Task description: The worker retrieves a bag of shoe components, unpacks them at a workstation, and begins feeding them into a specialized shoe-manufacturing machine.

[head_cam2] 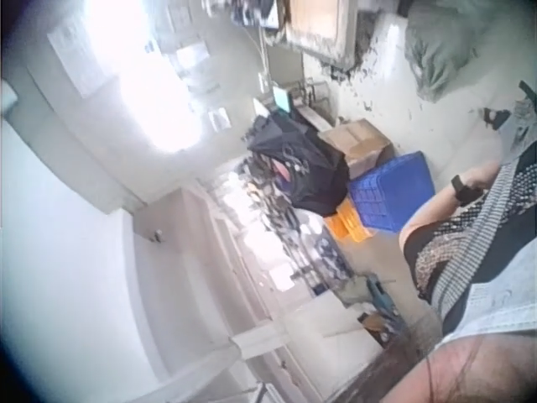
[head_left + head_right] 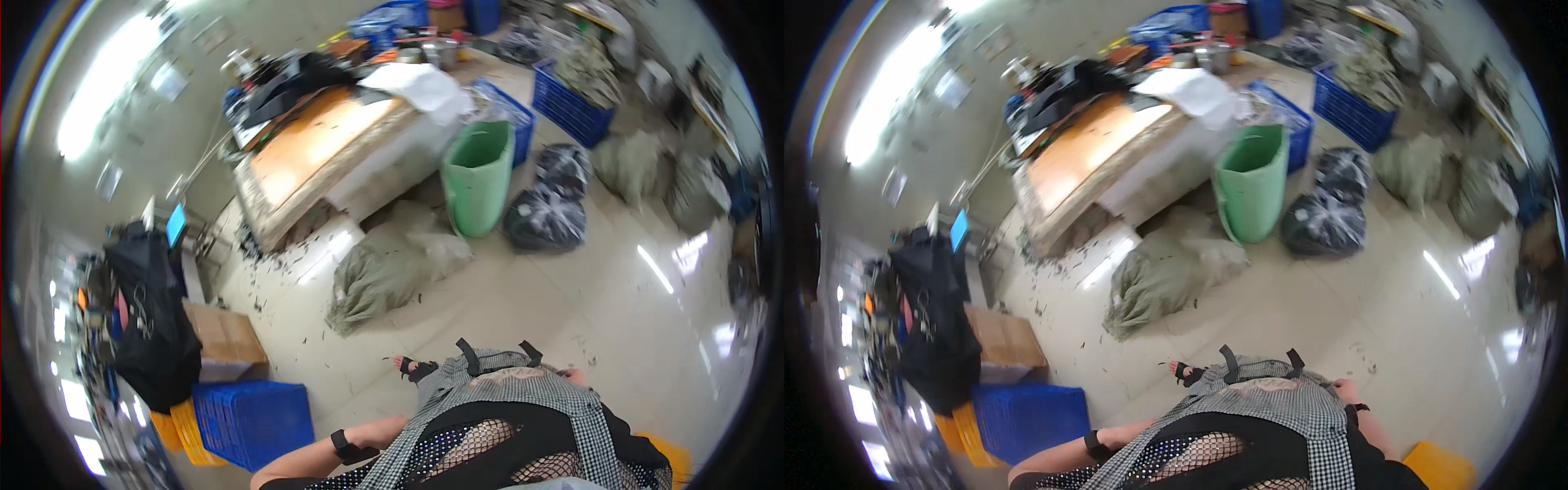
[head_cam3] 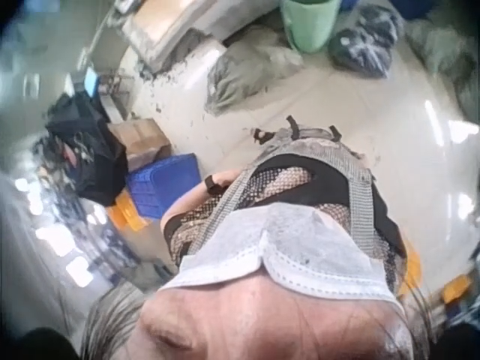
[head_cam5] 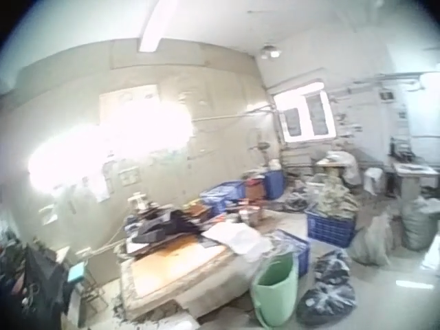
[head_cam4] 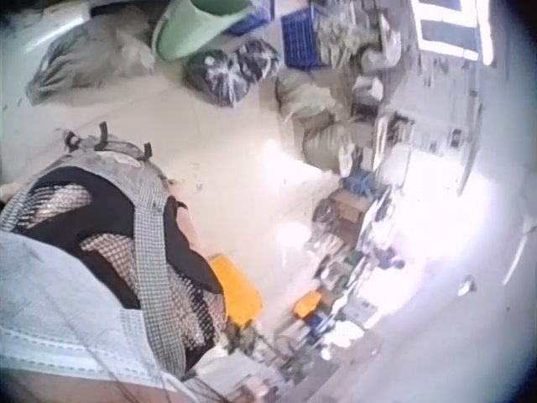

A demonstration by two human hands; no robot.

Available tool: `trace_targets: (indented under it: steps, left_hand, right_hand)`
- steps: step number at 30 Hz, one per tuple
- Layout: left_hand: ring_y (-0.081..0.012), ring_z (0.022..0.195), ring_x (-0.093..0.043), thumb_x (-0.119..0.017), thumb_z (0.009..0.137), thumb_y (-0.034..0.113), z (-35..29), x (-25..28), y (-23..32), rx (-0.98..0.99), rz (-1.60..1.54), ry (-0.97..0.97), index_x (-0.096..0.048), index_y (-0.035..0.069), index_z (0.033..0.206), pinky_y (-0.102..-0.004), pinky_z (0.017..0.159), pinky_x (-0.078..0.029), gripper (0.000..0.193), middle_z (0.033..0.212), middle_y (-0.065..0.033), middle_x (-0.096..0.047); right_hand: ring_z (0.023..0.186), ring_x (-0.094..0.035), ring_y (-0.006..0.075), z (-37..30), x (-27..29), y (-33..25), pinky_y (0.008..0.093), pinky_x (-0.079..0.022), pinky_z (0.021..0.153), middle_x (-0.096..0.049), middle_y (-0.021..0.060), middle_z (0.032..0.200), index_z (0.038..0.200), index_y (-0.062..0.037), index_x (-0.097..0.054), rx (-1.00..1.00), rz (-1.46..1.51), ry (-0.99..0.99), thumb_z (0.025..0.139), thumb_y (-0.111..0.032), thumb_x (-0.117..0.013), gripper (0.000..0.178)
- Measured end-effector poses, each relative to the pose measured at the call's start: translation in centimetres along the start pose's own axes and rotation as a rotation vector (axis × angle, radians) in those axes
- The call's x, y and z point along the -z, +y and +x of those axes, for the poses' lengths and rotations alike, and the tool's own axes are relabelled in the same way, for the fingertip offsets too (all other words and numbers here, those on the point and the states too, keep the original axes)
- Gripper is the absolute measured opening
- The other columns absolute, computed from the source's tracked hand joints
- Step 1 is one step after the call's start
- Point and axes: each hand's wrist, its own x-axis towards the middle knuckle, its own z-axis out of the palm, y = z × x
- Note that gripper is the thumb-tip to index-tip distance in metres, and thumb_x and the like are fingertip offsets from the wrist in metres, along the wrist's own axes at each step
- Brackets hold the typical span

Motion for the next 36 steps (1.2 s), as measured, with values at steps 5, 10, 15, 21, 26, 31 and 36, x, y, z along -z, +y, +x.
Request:
trace_targets:
  steps: [5,10,15,21,26,31,36]
  left_hand:
    - [-0.0164,0.106,-0.051,-0.067,0.078,0.015,5.3,-2.7,3.8,-0.052,0.008,-0.066,-0.048,-0.006,0.119,-0.0298,0.093,-0.038,0.050,0.117,-0.0121,-0.057]
    - [-0.0135,0.115,-0.045,-0.063,0.078,0.002,10.0,-3.6,16.5,0.117,0.117,-0.322,-0.036,-0.004,0.131,-0.0289,0.101,-0.032,0.060,0.127,-0.0096,-0.050]
    - [-0.0129,0.094,-0.057,-0.065,0.076,0.002,17.0,-1.8,18.3,0.090,0.391,-0.369,-0.043,-0.002,0.119,-0.0270,0.084,-0.046,0.049,0.104,-0.0079,-0.060]
    - [-0.0123,0.081,-0.058,-0.068,0.074,0.001,29.2,1.4,27.0,0.158,0.191,-0.416,-0.042,-0.001,0.116,-0.0265,0.073,-0.048,0.050,0.086,-0.0061,-0.060]
    - [-0.0142,0.076,-0.059,-0.065,0.071,-0.006,37.7,4.2,38.0,0.185,0.116,-0.517,-0.036,-0.002,0.108,-0.0261,0.073,-0.050,0.047,0.077,-0.0077,-0.057]
    - [-0.0138,0.079,-0.057,-0.054,0.072,-0.007,42.4,6.4,44.9,0.308,0.036,-0.458,-0.028,-0.006,0.127,-0.0267,0.069,-0.049,0.062,0.080,-0.0067,-0.053]
    - [-0.0131,0.103,-0.050,-0.058,0.077,0.003,48.5,5.5,55.5,0.302,-0.165,-0.408,-0.029,-0.004,0.135,-0.0267,0.090,-0.041,0.065,0.116,-0.0052,-0.051]
  right_hand:
    - [0.064,-0.065,0.0215,-4.7,4.5,6.1,0.0328,-0.051,0.062,-0.066,0.0125,0.070,0.086,-0.0010,-0.067,-0.288,0.166,0.069,0.075,-0.015,-0.059,0.020]
    - [0.057,-0.063,0.0186,-6.6,10.2,6.8,0.0309,-0.051,0.055,-0.064,0.0115,0.065,0.082,0.0031,-0.065,-0.420,0.246,0.038,0.078,-0.010,-0.054,0.018]
    - [0.056,-0.060,0.0182,-1.3,12.3,6.5,0.0298,-0.048,0.054,-0.063,0.0091,0.066,0.081,0.0046,-0.064,-0.373,0.418,0.095,0.078,-0.011,-0.054,0.018]
    - [0.069,-0.060,0.0184,11.5,15.2,8.0,0.0345,-0.047,0.065,-0.065,0.0111,0.074,0.089,0.0034,-0.064,-0.228,0.781,0.047,0.079,-0.015,-0.060,0.021]
    - [0.065,-0.061,0.0198,17.1,28.4,3.0,0.0333,-0.048,0.059,-0.064,0.0082,0.072,0.090,0.0038,-0.063,-0.164,0.442,0.122,0.081,-0.015,-0.059,0.021]
    - [0.059,-0.061,0.0148,23.0,39.1,5.1,0.0263,-0.049,0.054,-0.063,0.0081,0.070,0.090,0.0003,-0.062,-0.495,0.917,0.314,0.082,-0.014,-0.056,0.018]
    - [0.064,-0.063,0.0193,30.6,42.4,14.3,0.0292,-0.051,0.060,-0.064,0.0106,0.074,0.085,0.0026,-0.062,-0.606,0.820,0.251,0.081,-0.012,-0.057,0.016]
